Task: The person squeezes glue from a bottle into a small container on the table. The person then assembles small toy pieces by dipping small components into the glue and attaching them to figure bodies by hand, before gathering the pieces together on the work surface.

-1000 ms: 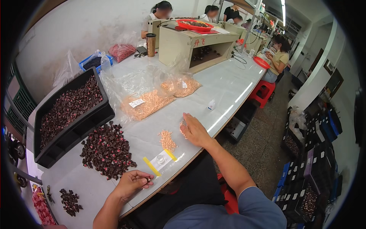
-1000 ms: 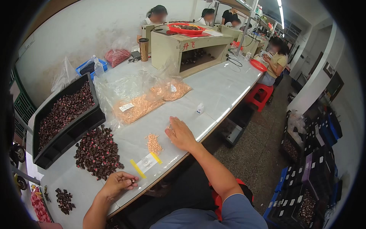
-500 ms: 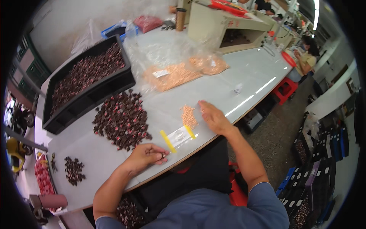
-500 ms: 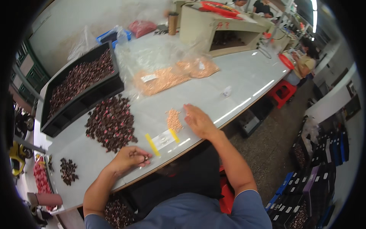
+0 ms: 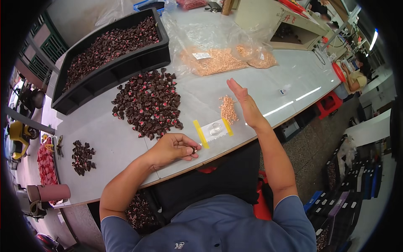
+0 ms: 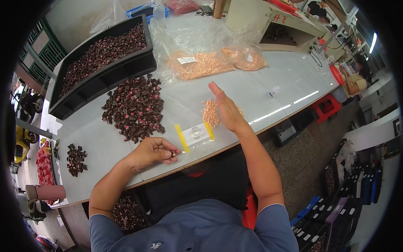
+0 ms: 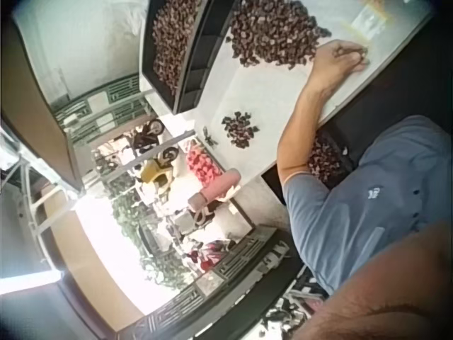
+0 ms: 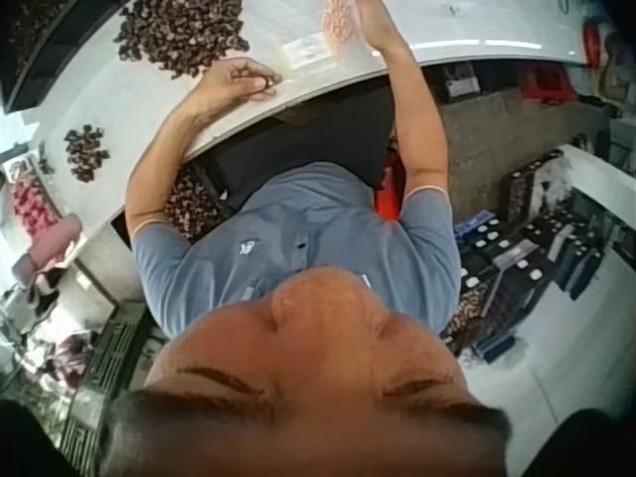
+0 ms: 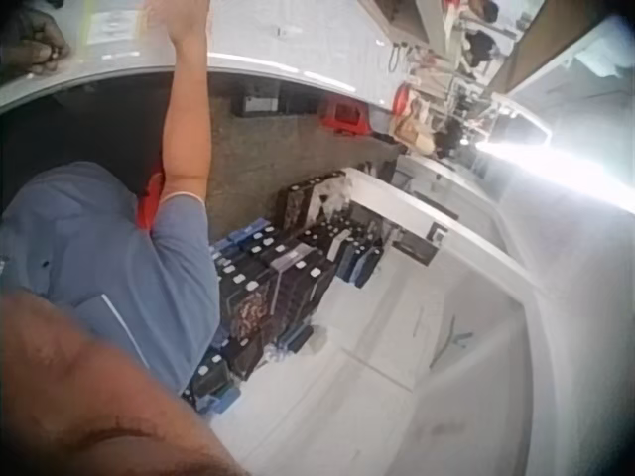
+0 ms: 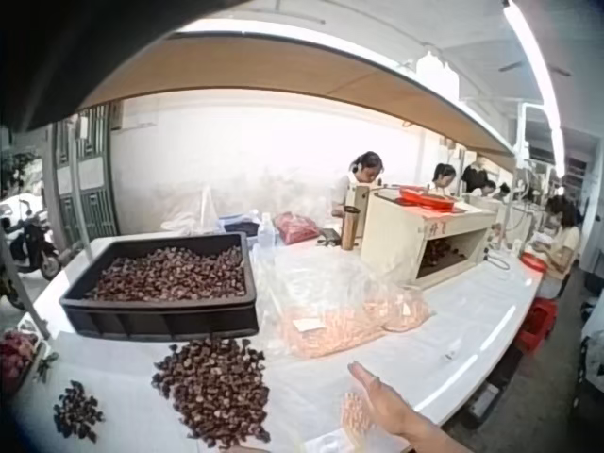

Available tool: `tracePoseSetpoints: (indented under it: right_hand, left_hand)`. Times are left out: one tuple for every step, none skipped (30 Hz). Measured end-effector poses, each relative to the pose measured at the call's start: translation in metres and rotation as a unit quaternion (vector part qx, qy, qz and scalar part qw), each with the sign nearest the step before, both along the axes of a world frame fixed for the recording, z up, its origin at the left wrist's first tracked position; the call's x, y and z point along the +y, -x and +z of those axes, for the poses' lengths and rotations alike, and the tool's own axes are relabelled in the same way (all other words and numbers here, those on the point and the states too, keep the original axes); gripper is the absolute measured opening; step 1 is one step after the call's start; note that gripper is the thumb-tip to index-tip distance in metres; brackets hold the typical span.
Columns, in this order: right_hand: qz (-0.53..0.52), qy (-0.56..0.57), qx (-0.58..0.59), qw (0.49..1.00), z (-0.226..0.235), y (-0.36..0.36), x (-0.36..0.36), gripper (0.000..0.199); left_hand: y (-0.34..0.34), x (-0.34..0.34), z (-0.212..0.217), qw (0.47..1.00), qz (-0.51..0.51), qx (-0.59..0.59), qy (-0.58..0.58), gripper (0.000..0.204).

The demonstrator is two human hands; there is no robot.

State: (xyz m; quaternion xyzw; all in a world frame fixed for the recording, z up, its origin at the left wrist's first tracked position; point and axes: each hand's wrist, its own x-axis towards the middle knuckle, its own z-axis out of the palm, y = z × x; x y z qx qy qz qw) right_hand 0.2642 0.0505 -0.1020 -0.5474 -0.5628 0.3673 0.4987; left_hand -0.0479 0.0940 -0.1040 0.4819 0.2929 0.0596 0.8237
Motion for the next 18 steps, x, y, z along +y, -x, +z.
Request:
tracePoseSetpoints:
  right_hand:
    - [-0.007,0.027,-0.031,0.999,0.001,0.002,0.004,0.086]
    - [-0.013,0.054,-0.062,0.997,0.001,0.004,0.007,0.086]
    - [-0.007,0.055,-0.063,0.996,-0.001,0.006,0.009,0.086]
    - [-0.013,0.066,-0.081,0.994,-0.004,0.005,0.01,0.086]
    - [-0.02,0.076,-0.1,0.992,-0.006,0.005,0.011,0.085]
    - [-0.014,0.078,-0.102,0.992,-0.006,0.006,0.01,0.085]
    - [-0.015,0.072,-0.102,0.992,-0.007,0.009,0.009,0.085]
    - [-0.016,0.065,-0.103,0.992,-0.007,0.011,0.008,0.085]
    - [-0.01,0.068,-0.104,0.992,-0.009,0.013,0.009,0.085]
    - [0.001,0.062,-0.06,0.996,-0.011,0.015,0.008,0.086]
    - [0.011,0.056,-0.016,0.998,-0.013,0.016,0.007,0.087]
    - [0.013,0.059,-0.017,0.998,-0.012,0.015,0.007,0.087]
    - [0.009,0.023,0.046,0.999,-0.011,0.012,0.007,0.088]
    - [0.004,-0.013,0.108,0.994,-0.009,0.009,0.008,0.09]
    - [0.004,-0.012,0.108,0.994,-0.009,0.006,0.01,0.09]
    - [-0.012,0.0,0.09,0.996,-0.008,0.003,0.013,0.091]
    - [-0.028,0.012,0.073,0.997,-0.009,0.001,0.014,0.092]
    - [-0.03,0.011,0.072,0.997,-0.012,0.0,0.013,0.092]
  left_hand:
    - [0.0,0.0,-0.001,1.0,0.005,0.0,0.001,0.023]
    - [0.0,0.0,-0.003,1.0,-0.002,-0.001,0.003,0.023]
    - [0.0,0.0,-0.004,1.0,-0.009,-0.003,0.005,0.022]
    - [-0.001,0.0,-0.003,1.0,-0.004,-0.004,0.007,0.022]
    - [-0.001,0.0,-0.001,1.0,-0.015,-0.003,-0.002,0.022]
    - [-0.001,0.0,0.0,1.0,-0.028,-0.001,-0.011,0.021]
    - [-0.001,0.0,0.001,1.0,-0.022,-0.002,-0.008,0.021]
    - [0.0,0.001,0.002,1.0,-0.026,0.003,-0.01,0.021]
    - [0.0,0.001,0.002,0.999,-0.03,0.008,-0.012,0.02]
    - [0.0,0.001,0.002,1.0,-0.027,0.007,-0.008,0.02]
    - [0.0,0.001,0.002,1.0,-0.028,0.005,-0.012,0.021]
    - [0.0,0.002,0.001,0.999,-0.029,0.003,-0.016,0.021]
    - [0.0,0.003,0.001,0.999,-0.034,0.001,-0.017,0.02]
    - [0.0,0.002,0.0,0.999,-0.034,0.0,-0.016,0.02]
    - [0.0,0.002,0.0,0.999,-0.033,-0.001,-0.019,0.02]
    - [0.0,0.002,0.0,0.999,-0.034,-0.002,-0.022,0.02]
    - [0.0,0.002,0.0,0.999,-0.035,-0.003,-0.023,0.02]
    - [0.0,0.001,0.0,0.999,-0.035,0.0,-0.02,0.02]
